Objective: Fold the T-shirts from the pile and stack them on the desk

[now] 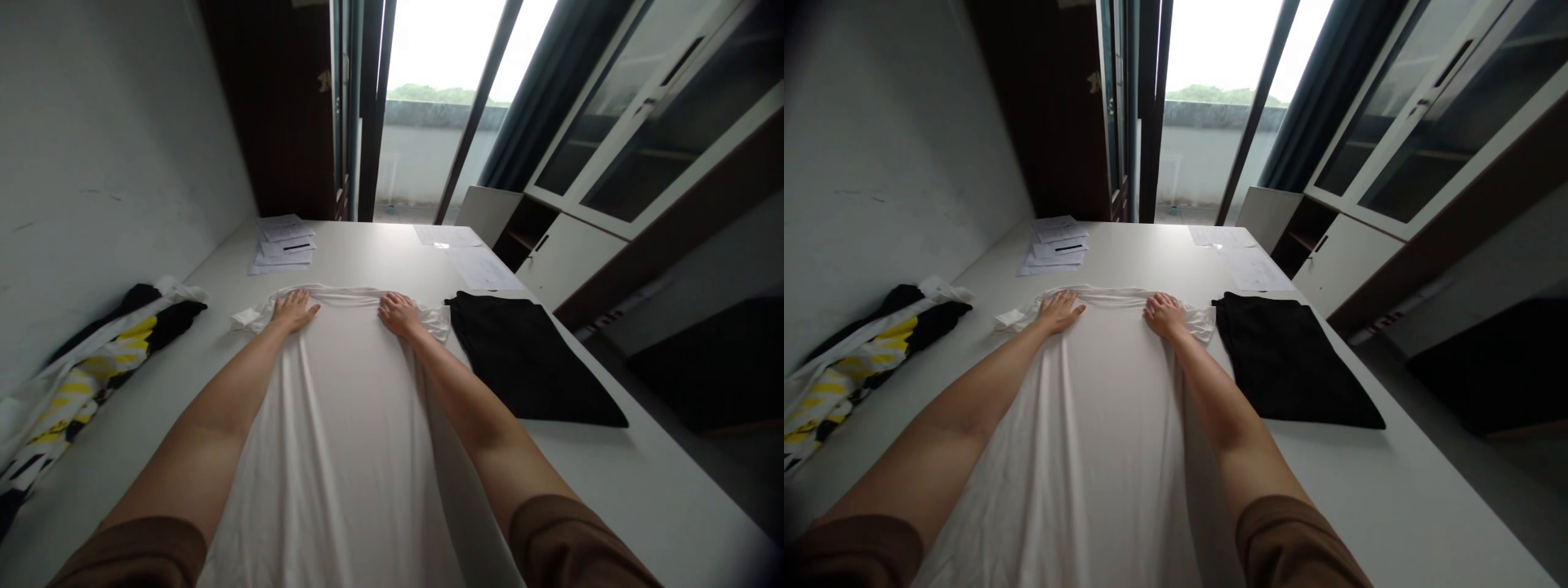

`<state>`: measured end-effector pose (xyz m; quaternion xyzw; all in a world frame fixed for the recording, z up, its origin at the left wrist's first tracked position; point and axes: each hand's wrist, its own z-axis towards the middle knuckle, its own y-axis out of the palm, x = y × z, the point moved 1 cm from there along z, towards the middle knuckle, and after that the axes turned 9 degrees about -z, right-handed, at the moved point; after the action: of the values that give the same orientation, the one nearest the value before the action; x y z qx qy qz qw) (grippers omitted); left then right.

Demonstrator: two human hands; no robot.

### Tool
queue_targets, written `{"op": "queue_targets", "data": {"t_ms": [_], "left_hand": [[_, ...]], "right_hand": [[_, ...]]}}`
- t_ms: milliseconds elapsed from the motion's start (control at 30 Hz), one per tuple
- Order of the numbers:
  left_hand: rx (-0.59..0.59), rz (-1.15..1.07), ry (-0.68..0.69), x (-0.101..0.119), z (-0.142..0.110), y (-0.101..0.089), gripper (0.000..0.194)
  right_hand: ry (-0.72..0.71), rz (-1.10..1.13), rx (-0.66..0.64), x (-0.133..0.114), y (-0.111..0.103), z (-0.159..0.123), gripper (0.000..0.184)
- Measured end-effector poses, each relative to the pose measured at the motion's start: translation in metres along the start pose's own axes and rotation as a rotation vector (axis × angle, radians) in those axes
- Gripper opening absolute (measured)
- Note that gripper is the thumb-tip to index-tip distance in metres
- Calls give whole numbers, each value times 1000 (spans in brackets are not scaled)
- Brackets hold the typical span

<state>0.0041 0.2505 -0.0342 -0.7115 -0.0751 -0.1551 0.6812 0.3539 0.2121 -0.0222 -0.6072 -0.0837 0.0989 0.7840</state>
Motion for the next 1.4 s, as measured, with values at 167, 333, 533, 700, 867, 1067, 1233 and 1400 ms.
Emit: {"op": "queue_targets", "data": {"t_ms": [167, 333, 533, 700, 867, 1067, 1233, 1400], "left_hand": [[190, 8, 31, -12, -27, -4, 72], [300, 13, -75, -73, -55, -22, 58], [446, -27, -191, -137, -82, -42, 41], [522, -36, -237, -134, -96, -41, 52], [457, -145, -236, -129, -109, -42, 41], [656, -653, -370, -125, -118, -54, 30], [668, -840, -372, -111, -114, -58, 43], [600, -1171, -254, -118, -139, -62, 46]], "right_hand": [[-72, 28, 51, 9, -8, -15, 36], [38, 139, 57, 48, -12, -39, 40], [343, 200, 149, 93, -26, -91, 40], [561, -25, 88, 92, -37, -119, 50], [629, -107, 85, 68, -40, -123, 33], [622, 33, 169, 65, -48, -129, 28], [662, 33, 188, 61, -46, -133, 36], [635, 21, 145, 57, -42, -132, 30]]}}
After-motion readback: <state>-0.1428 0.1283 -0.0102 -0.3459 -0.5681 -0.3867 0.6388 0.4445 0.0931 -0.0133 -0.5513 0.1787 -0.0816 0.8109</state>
